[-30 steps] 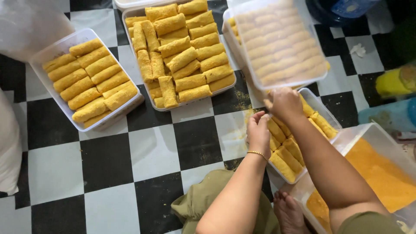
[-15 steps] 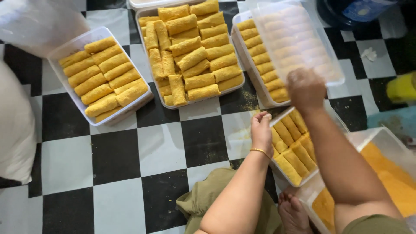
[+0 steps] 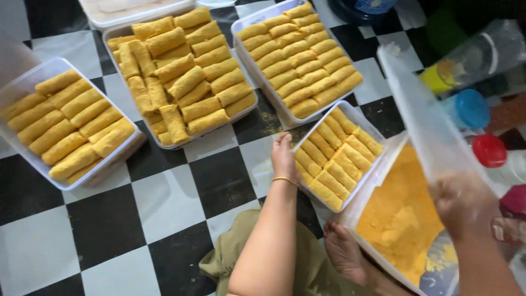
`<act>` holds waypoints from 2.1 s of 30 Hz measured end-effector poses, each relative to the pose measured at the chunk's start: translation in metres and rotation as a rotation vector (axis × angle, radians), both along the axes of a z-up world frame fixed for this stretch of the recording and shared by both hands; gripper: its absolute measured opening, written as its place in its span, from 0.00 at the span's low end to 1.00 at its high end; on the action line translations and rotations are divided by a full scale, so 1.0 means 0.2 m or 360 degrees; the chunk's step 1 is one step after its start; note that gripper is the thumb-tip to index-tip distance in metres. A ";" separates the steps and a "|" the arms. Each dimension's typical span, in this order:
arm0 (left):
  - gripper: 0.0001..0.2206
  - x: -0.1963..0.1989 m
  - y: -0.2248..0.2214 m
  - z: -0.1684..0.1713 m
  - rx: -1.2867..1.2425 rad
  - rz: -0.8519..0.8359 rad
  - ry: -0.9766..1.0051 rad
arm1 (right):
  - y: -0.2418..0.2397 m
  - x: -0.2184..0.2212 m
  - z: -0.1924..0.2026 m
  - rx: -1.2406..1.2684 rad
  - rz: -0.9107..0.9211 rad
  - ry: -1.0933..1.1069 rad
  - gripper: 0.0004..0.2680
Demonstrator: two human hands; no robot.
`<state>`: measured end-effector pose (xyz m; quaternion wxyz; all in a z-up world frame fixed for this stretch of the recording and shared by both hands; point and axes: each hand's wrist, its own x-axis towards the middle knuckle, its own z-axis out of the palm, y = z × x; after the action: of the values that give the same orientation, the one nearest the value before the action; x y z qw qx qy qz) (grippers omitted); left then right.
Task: Arranging breaded rolls into plastic containers for packaging.
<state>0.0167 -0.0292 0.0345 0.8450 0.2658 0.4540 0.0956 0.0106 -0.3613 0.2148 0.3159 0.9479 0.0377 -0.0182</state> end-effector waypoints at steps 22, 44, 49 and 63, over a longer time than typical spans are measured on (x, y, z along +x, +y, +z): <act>0.10 -0.09 0.07 0.20 -0.0008 -0.0148 0.0083 | -1.62 -0.62 -0.57 -0.0149 0.0525 -0.0261 0.03; 0.10 -0.06 0.02 0.04 -0.0038 0.0086 -0.0139 | 1.38 1.14 -0.80 0.0642 0.1344 0.0639 0.23; 0.11 -0.06 -0.03 0.07 -0.0038 -0.0007 -0.0143 | 1.44 1.15 -0.71 0.0252 0.1426 0.0665 0.27; 0.10 -0.03 0.00 -0.03 -0.0062 0.0086 -0.0177 | 1.35 1.09 -0.62 0.0509 0.1295 0.0868 0.25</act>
<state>0.0100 -0.0291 0.0282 0.8711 0.2312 0.4151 0.1243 0.2282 -0.0919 0.0902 0.1271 0.8536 0.4869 -0.1344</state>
